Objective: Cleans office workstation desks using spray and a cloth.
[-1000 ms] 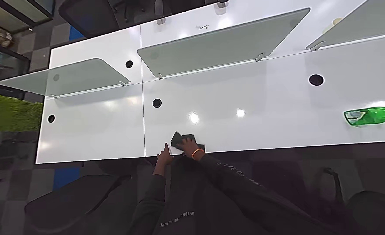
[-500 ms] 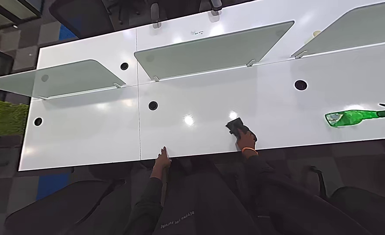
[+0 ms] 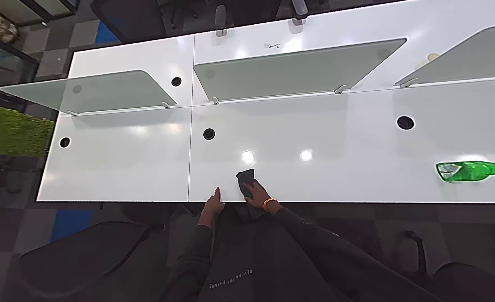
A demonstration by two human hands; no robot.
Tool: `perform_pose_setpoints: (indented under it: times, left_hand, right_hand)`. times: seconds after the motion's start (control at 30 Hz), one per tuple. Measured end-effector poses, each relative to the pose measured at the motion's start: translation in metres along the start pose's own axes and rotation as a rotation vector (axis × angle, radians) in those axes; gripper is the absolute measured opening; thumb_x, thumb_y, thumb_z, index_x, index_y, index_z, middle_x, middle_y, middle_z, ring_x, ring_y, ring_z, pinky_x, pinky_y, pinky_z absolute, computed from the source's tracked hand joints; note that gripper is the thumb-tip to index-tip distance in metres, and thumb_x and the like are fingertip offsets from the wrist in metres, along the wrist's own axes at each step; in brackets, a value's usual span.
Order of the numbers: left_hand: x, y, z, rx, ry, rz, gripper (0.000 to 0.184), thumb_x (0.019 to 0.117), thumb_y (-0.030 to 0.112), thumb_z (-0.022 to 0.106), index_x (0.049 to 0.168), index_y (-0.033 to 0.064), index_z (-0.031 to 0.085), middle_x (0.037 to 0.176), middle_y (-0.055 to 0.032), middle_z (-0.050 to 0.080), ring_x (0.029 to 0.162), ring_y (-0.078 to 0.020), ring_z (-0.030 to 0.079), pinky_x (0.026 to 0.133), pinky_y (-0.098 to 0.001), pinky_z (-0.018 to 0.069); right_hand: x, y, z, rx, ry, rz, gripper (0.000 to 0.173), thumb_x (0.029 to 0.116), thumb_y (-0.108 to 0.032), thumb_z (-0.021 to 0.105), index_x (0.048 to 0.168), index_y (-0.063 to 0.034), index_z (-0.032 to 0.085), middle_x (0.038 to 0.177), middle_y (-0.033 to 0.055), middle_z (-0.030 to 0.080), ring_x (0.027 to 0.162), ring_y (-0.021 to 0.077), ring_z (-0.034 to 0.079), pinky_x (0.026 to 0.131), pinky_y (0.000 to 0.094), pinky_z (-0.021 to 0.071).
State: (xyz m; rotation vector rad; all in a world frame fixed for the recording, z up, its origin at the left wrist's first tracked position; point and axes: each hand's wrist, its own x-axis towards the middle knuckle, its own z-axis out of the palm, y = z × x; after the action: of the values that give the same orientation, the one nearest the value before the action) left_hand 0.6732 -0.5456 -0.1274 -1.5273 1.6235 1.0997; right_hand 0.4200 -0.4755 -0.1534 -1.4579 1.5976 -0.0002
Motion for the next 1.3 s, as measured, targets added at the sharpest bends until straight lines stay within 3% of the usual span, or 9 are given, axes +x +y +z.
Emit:
perform_pose_setpoints:
  times: [0.1,0.17,0.27,0.43,0.77,0.87,0.97,1.17,1.3]
  left_hand:
    - [-0.006,-0.004,-0.004,0.066,0.03,0.01,0.1,0.0928,0.036,0.07,0.168,0.0199,0.006,0.152,-0.0251,0.05,0.14,-0.0462,0.049,0.113,-0.0716,0.0352]
    - [-0.008,-0.008,-0.004,0.112,0.088,0.04,0.096,0.0927,0.034,0.071,0.167,0.0203,0.012,0.165,-0.016,0.037,0.15,-0.045,0.036,0.116,-0.0757,0.0254]
    - [-0.001,-0.023,-0.003,0.149,0.172,0.038,0.095,0.0914,0.03,0.07,0.168,0.0212,0.014,0.174,-0.0051,0.017,0.156,-0.0436,0.021,0.115,-0.0783,0.0214]
    - [0.007,-0.055,-0.021,0.132,0.246,-0.037,0.097,0.0892,0.028,0.072,0.167,0.0218,0.015,0.174,-0.0146,0.01,0.156,-0.0496,0.016,0.114,-0.0787,0.0223]
    - [0.023,-0.113,-0.043,0.116,0.271,0.006,0.092,0.0905,0.026,0.071,0.167,0.0227,0.02,0.174,-0.0101,0.012,0.157,-0.0467,0.013,0.116,-0.0788,0.0181]
    - [0.018,-0.124,-0.054,0.113,0.346,0.013,0.077,0.0923,0.023,0.069,0.161,0.0187,0.036,0.167,-0.0152,0.031,0.151,-0.0433,0.032,0.114,-0.0698,0.0324]
    - [0.011,-0.138,-0.066,0.091,0.428,-0.016,0.049,0.0958,0.024,0.064,0.141,0.0085,0.059,0.141,-0.0207,0.058,0.13,-0.0407,0.055,0.103,-0.0606,0.046]
    - [0.004,-0.177,-0.068,0.067,0.288,-0.117,0.037,0.1038,0.029,0.049,0.124,0.0046,0.068,0.129,-0.0169,0.068,0.123,-0.0347,0.064,0.1,-0.0546,0.053]
    - [-0.001,-0.203,-0.06,0.059,0.107,-0.182,0.037,0.1026,0.034,0.051,0.121,0.0075,0.07,0.128,-0.0151,0.07,0.119,-0.0328,0.068,0.095,-0.056,0.0567]
  right_hand:
    - [0.0,-0.015,-0.002,-0.053,-0.107,-0.18,0.078,0.0924,-0.03,0.072,0.161,-0.0294,0.036,0.152,0.0219,0.045,0.134,0.0428,0.051,0.107,0.0587,0.0478]
    - [0.0,-0.017,0.0,-0.218,-0.136,-0.213,0.08,0.0907,-0.028,0.075,0.161,-0.0302,0.037,0.161,0.0191,0.038,0.142,0.0467,0.042,0.106,0.0646,0.0458]
    - [0.005,-0.021,0.008,-0.368,-0.13,-0.164,0.082,0.0899,-0.03,0.077,0.16,-0.0313,0.036,0.166,0.018,0.031,0.15,0.0473,0.031,0.107,0.068,0.0422]
    - [0.018,-0.047,0.022,-0.423,-0.101,-0.064,0.078,0.0918,-0.024,0.074,0.16,-0.0288,0.038,0.169,0.0211,0.023,0.155,0.0474,0.021,0.113,0.0685,0.0354]
    - [0.09,-0.105,0.006,-0.411,-0.006,0.085,0.081,0.0895,-0.025,0.075,0.161,-0.0278,0.036,0.169,0.0244,0.018,0.154,0.0496,0.021,0.111,0.0673,0.0399]
    - [0.121,-0.121,-0.007,-0.386,0.04,0.131,0.084,0.0875,-0.026,0.077,0.161,-0.0278,0.037,0.169,0.0236,0.018,0.153,0.05,0.022,0.11,0.0674,0.0403]
    - [0.153,-0.134,-0.022,-0.353,0.091,0.164,0.085,0.0863,-0.027,0.079,0.161,-0.0272,0.038,0.169,0.024,0.019,0.153,0.0502,0.023,0.11,0.0676,0.0409]
    - [0.2,-0.156,-0.05,-0.32,0.166,0.224,0.085,0.0833,-0.028,0.08,0.159,-0.031,0.041,0.169,0.0209,0.022,0.152,0.0501,0.024,0.105,0.0711,0.0422]
    - [0.198,-0.169,-0.048,-0.317,0.169,0.264,0.086,0.0837,-0.029,0.08,0.159,-0.0306,0.04,0.168,0.02,0.025,0.15,0.0497,0.029,0.103,0.071,0.0441]
